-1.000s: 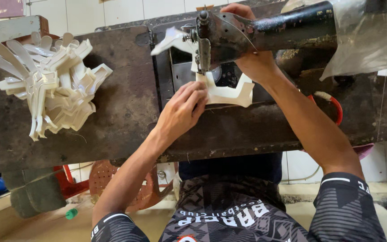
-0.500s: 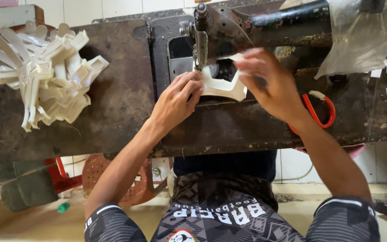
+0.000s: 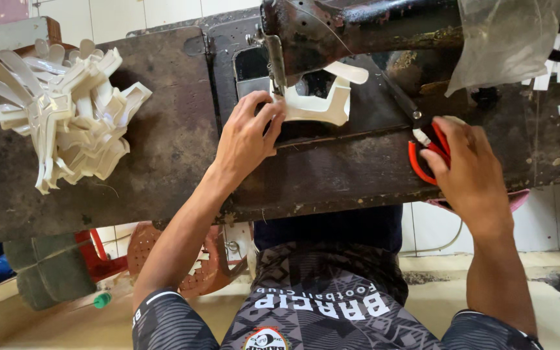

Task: The person sews white fabric shoe components on an industrial sewing machine, guiding each piece under the needle, then trims threads and edges with red-handled scissors. They stack finished pieces into a pile, carry the pile to the floor, and continue trimming pieces while seated.

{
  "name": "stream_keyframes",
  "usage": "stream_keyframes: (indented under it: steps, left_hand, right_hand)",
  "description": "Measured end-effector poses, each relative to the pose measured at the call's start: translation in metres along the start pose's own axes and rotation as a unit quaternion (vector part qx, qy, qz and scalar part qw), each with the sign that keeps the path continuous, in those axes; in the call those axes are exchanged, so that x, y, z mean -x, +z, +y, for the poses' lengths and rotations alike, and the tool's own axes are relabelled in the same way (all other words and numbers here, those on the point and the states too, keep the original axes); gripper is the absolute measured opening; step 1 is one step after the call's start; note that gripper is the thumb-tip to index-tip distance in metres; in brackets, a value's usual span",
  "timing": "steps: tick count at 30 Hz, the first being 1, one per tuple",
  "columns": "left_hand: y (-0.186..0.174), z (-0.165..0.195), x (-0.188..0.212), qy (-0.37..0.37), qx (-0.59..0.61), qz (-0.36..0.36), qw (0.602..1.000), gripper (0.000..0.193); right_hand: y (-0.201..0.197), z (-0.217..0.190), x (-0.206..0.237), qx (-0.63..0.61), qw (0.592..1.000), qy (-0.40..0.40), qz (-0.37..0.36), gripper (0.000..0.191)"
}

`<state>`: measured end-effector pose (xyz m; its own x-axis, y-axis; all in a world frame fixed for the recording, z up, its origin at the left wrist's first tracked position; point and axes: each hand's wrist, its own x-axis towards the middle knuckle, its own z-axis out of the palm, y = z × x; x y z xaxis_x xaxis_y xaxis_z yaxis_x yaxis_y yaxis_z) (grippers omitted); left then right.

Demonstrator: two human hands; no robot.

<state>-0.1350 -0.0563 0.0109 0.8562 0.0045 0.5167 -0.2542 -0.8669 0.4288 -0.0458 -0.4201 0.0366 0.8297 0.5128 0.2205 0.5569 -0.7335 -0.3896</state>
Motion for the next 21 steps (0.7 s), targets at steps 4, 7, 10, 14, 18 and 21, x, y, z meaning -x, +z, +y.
stream_keyframes:
  steps: [4, 7, 10, 14, 18, 21]
  left_hand:
    - [0.001, -0.017, -0.005, -0.036, 0.023, -0.034, 0.999, 0.018]
    - [0.006, -0.056, -0.041, -0.053, -0.027, -0.033, 0.998, 0.013]
    - [0.016, -0.095, -0.087, 0.167, -0.034, 0.006, 0.985, 0.048]
    - [0.037, -0.112, -0.13, 0.164, -0.04, -0.161, 0.972, 0.035]
    - [0.03, -0.113, -0.143, 0.23, -0.084, -0.148, 0.958, 0.04]
    - [0.022, -0.113, -0.144, 0.162, -0.074, -0.134, 0.975, 0.025]
  right_hand:
    - [-0.009, -0.001, -0.006, -0.07, 0.997, 0.018, -0.028, 0.058]
    - [-0.022, -0.026, -0.014, -0.084, 0.995, 0.015, -0.047, 0.057]
    - [-0.024, -0.063, -0.03, -0.03, 0.992, 0.011, -0.125, 0.059]
    - [-0.006, -0.087, -0.08, 0.045, 0.971, -0.008, -0.234, 0.074]
    - [0.01, -0.087, -0.105, 0.064, 0.964, -0.055, -0.253, 0.076]
    - [0.019, -0.083, -0.116, 0.051, 0.967, -0.1, -0.227, 0.074]
